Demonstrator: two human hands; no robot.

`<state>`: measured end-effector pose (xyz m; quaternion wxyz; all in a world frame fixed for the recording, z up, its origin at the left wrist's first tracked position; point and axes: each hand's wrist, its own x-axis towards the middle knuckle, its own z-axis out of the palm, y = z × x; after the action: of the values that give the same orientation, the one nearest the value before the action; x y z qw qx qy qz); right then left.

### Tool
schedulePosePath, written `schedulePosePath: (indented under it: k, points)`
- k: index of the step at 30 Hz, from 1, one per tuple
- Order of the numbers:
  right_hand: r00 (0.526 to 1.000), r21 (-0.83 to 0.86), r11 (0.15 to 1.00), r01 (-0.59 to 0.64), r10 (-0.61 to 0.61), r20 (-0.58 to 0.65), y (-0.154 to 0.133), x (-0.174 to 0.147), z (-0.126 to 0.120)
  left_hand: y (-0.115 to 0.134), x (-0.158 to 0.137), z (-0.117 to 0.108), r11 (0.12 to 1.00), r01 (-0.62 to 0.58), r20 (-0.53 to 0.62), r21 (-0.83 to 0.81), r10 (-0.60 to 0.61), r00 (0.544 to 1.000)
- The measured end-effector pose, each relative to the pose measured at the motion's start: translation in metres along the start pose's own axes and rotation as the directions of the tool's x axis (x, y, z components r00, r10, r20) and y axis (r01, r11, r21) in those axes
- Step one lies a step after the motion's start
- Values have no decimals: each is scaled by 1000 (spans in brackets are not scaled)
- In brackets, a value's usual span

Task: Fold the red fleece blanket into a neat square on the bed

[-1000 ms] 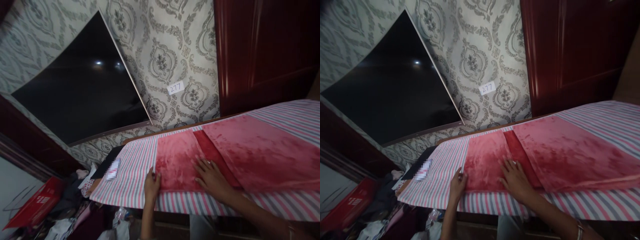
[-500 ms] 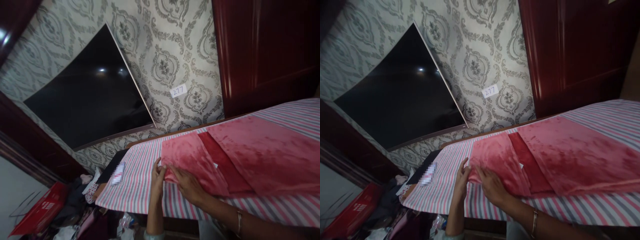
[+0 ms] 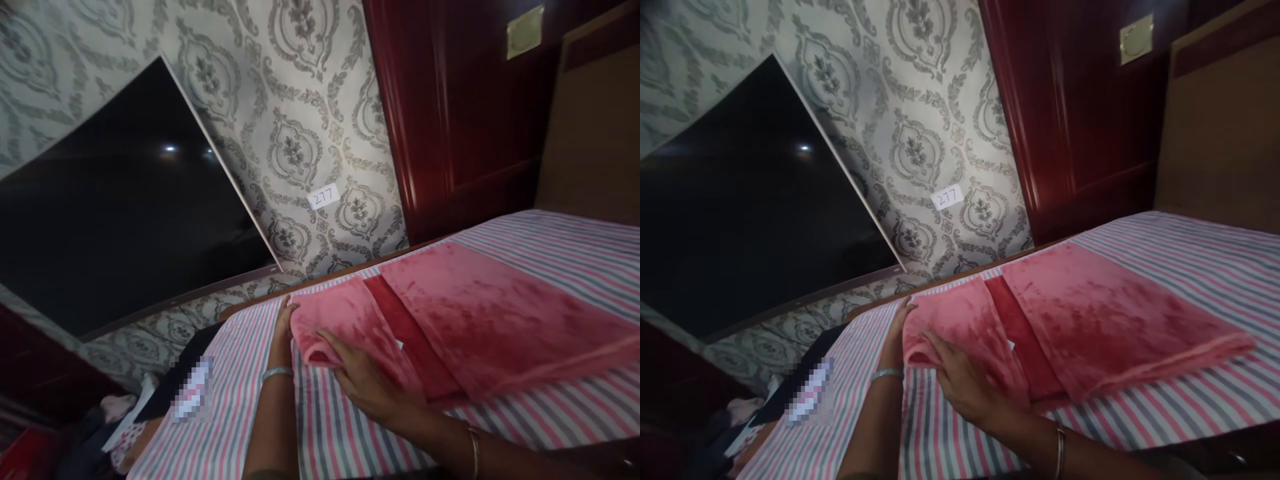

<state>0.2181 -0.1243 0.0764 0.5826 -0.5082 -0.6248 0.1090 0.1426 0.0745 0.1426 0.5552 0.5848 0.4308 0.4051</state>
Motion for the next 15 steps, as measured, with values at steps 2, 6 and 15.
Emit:
schedulePosePath:
  k: [2,6,15]
  points:
    - [995,64,998,-23,29,-92,-11,6,-18,27,11,19,996,-86,24,24,86,996]
    - [935,169,984,-53,109,-338,-32,10,-71,84,31,81,966,-253,131,54,245,961]
    - [481,298,860,-415,485,-730,50,-90,-209,78,7,331,746,-596,632,297,314,709]
